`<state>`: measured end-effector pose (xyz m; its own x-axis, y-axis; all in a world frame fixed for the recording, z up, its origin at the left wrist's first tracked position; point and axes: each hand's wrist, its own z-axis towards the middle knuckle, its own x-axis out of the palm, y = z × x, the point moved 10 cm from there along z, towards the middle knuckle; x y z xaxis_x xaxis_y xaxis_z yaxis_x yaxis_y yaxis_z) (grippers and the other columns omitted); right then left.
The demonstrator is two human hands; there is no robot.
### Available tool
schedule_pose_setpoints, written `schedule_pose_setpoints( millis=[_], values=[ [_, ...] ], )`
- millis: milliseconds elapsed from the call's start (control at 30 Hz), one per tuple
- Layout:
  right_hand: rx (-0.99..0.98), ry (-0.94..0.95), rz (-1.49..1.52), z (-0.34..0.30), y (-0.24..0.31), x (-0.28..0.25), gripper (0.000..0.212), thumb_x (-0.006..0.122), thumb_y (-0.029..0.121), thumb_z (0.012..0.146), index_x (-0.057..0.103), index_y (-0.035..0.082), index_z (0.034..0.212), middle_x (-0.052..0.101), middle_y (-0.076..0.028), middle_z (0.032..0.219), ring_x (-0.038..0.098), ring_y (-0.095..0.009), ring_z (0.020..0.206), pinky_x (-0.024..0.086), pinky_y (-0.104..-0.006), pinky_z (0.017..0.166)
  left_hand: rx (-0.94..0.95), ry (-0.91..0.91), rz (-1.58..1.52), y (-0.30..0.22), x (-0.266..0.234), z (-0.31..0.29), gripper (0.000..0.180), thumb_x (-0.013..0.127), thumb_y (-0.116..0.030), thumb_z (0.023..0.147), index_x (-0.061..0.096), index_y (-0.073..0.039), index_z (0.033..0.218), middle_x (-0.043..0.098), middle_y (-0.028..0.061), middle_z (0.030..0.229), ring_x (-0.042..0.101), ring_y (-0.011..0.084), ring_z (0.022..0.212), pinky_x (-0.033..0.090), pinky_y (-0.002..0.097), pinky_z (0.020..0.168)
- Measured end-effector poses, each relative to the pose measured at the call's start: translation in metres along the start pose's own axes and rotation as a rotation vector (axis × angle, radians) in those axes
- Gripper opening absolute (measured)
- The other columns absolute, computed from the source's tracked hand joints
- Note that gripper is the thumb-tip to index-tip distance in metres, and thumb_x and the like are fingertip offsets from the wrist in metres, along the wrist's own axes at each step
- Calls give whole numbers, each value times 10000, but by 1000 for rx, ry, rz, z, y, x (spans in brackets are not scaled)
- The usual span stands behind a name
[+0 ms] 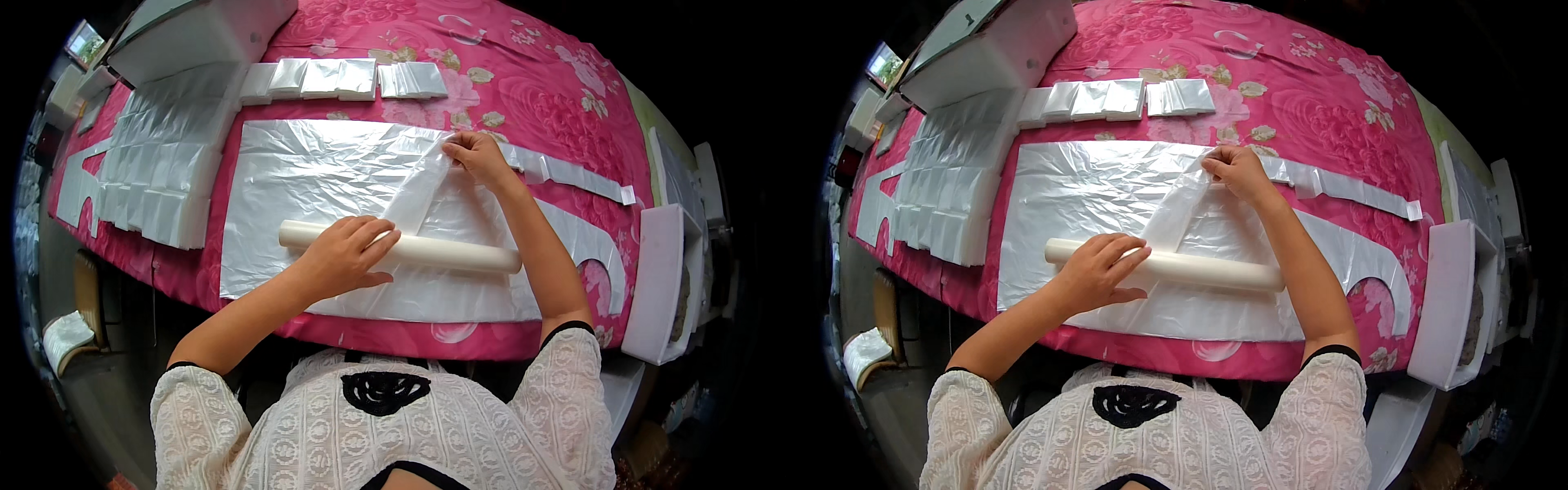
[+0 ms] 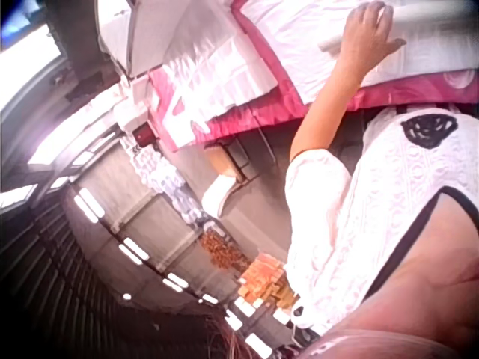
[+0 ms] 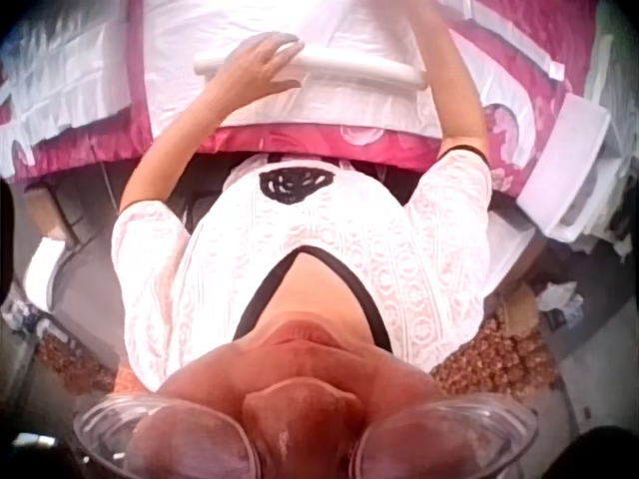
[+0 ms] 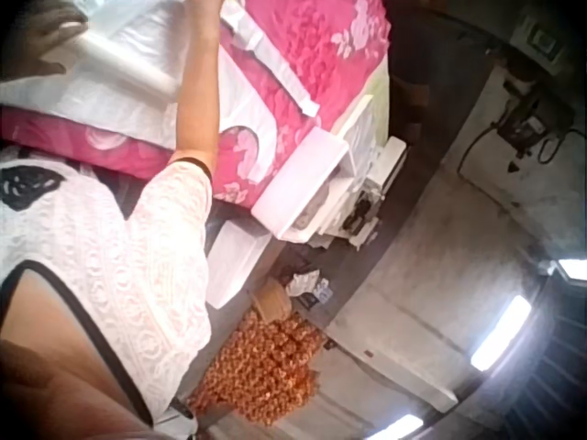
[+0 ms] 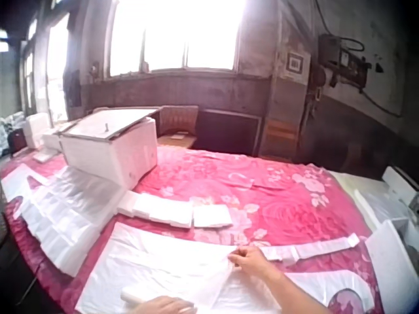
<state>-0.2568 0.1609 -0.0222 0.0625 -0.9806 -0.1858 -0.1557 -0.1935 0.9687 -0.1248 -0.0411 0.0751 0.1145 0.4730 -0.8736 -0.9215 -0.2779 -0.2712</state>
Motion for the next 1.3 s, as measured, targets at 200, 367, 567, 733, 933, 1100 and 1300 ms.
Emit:
schedule_pose_setpoints(
  millis=[200,367,567,733,933,1100,1300],
  values=[
    [49,81,-151,13,-14,1,152,639,158,831,639,19,892,591,8,739,516,-61,619,423,-202,570,109,387,-190,-32,60,-40,767,580,-475,779,366,47,1298,357,199,1368,352,325,1268,276,423,1056],
    [16,-275,-150,5,2,-27,241,618,199,841,614,11,993,635,-64,882,579,-131,707,468,-259,639,71,494,-114,-40,79,-61,878,415,-619,810,310,80,1329,279,235,1417,255,347,1332,172,454,1094],
    [-371,65,-580,-115,67,83,404,658,221,780,579,53,1139,571,-162,1109,532,-318,1021,413,-385,898,-42,425,-65,-56,88,-65,856,408,-611,817,337,83,1313,303,245,1402,274,356,1322,190,460,1081],
    [-490,-75,-900,-152,50,86,471,674,153,727,562,104,1181,591,-90,1047,539,-277,965,404,-387,848,-102,415,-20,-66,92,-66,859,416,-600,808,317,75,1330,268,230,1426,231,333,1345,183,447,1086],
    [-172,-551,-1053,-139,19,-60,464,642,173,777,540,99,1224,588,-98,1065,534,-288,961,422,-387,835,-48,379,-208,-61,78,-59,869,451,-591,807,294,73,1344,240,237,1436,201,337,1358,153,453,1098],
    [-320,-322,-817,-172,41,-12,460,654,138,758,553,88,1204,598,-103,1036,550,-289,922,433,-378,818,-11,456,-108,-50,80,-62,861,520,-551,775,306,63,1339,237,223,1440,203,336,1355,143,442,1106],
    [-520,-18,-857,-192,51,88,493,680,74,682,574,104,1162,597,-83,1052,542,-281,975,398,-389,878,-117,403,-34,-81,96,-79,823,501,-556,784,332,31,1334,255,218,1431,243,330,1335,151,466,1095]
  ],
)
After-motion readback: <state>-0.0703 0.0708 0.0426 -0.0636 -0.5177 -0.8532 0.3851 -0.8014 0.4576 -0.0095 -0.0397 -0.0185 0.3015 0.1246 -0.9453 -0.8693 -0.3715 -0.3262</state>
